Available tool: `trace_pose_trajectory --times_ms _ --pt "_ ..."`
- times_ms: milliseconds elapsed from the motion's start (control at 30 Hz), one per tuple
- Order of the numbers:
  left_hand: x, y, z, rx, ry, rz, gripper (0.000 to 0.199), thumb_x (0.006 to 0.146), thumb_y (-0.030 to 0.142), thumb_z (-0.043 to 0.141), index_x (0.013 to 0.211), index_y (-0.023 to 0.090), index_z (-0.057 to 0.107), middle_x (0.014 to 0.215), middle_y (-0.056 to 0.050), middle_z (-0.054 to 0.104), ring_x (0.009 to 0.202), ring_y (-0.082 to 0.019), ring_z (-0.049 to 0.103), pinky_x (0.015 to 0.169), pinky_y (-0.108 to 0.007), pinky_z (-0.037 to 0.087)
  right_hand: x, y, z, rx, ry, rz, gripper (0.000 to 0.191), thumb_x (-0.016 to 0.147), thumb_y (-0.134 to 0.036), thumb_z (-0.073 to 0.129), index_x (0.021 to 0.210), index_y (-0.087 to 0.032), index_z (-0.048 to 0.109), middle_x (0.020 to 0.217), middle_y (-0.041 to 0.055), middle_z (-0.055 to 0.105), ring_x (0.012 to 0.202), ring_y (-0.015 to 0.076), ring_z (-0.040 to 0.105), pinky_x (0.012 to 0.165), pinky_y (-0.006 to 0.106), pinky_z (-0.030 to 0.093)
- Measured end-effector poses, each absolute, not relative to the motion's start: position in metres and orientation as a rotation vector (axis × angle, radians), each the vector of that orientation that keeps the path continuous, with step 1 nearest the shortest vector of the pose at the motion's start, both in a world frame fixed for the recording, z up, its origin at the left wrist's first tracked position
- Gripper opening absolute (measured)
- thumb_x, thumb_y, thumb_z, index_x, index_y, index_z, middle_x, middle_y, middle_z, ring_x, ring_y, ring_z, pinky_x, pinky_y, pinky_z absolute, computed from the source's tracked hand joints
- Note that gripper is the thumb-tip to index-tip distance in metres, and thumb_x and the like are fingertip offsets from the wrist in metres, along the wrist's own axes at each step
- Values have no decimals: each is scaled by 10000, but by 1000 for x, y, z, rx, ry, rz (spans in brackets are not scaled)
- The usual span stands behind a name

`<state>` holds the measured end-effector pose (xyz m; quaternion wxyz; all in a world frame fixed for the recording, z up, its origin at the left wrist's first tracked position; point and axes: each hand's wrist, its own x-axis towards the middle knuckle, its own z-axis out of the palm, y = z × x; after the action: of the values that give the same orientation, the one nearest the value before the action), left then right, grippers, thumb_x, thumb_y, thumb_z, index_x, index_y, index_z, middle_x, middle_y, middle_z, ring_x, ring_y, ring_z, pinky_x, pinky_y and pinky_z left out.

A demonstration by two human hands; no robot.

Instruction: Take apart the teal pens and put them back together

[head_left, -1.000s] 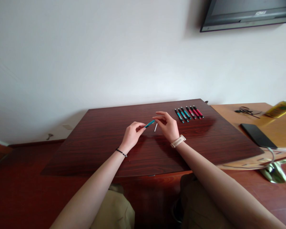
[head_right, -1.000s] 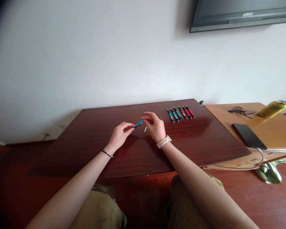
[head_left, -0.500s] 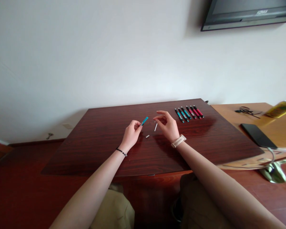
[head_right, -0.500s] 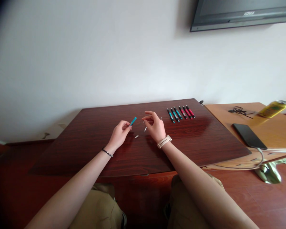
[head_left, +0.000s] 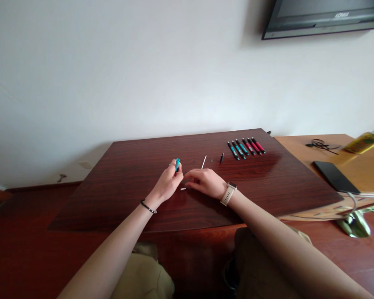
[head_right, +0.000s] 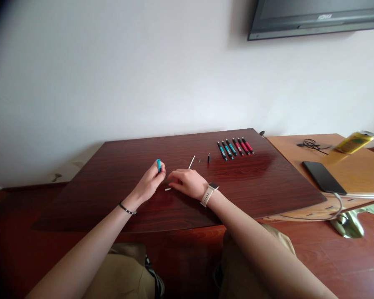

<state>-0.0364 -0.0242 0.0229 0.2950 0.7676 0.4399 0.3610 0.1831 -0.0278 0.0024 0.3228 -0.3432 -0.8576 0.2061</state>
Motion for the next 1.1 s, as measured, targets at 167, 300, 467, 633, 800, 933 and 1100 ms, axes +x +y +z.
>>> trace_pose_trajectory --times_ms 167,300,467,633,800,933,1100 --pt "-54 -32 21 2308 1140 584 168 894 222 638 931 252 476 864 14 563 745 -182 560 731 -333 482 185 -24 -5 -1055 -2108 654 132 928 -172 767 1028 -251 733 887 -8 784 785 175 746 755 281 554" --pt "-62 -35 20 2343 1081 449 229 883 280 711 1058 246 566 1033 -34 625 907 -215 612 842 -359 526 187 -21 -8 -1093 -2008 714 164 931 -144 727 1056 -251 732 935 3 808 853 185 782 818 298 590" --pt "-56 -42 21 2327 1014 383 257 915 286 708 1138 251 583 1156 -56 652 1022 -232 640 950 -384 533 188 -22 -11 -1124 -1964 687 183 937 -140 706 1085 -243 738 966 15 815 896 188 783 839 292 594" --pt "-45 -47 19 2356 961 441 202 933 192 645 1111 252 569 1169 -50 661 1039 -228 650 971 -386 518 189 -23 -9 -1161 -1909 640 174 937 -138 698 1062 -250 739 952 16 815 883 197 781 851 314 601" --pt "-32 -58 17 2426 919 461 170 946 198 660 1036 241 522 1093 -46 643 967 -224 631 892 -365 506 191 -22 -9 -1191 -1853 597 157 942 -158 694 1056 -257 739 961 23 819 884 207 782 866 342 611" --pt "-29 -58 16 2448 971 459 152 984 137 577 949 237 468 991 -20 599 863 -196 593 797 -333 465 193 -19 -13 -1140 -1801 641 158 948 -191 689 1084 -256 735 994 26 818 910 203 783 883 345 617" --pt "-35 -49 15 2458 1009 478 177 976 120 596 923 234 472 949 -8 591 859 -197 582 794 -327 447 194 -18 -14 -1122 -1735 684 229 922 -214 714 1146 -257 723 1016 23 809 900 197 774 852 341 616"
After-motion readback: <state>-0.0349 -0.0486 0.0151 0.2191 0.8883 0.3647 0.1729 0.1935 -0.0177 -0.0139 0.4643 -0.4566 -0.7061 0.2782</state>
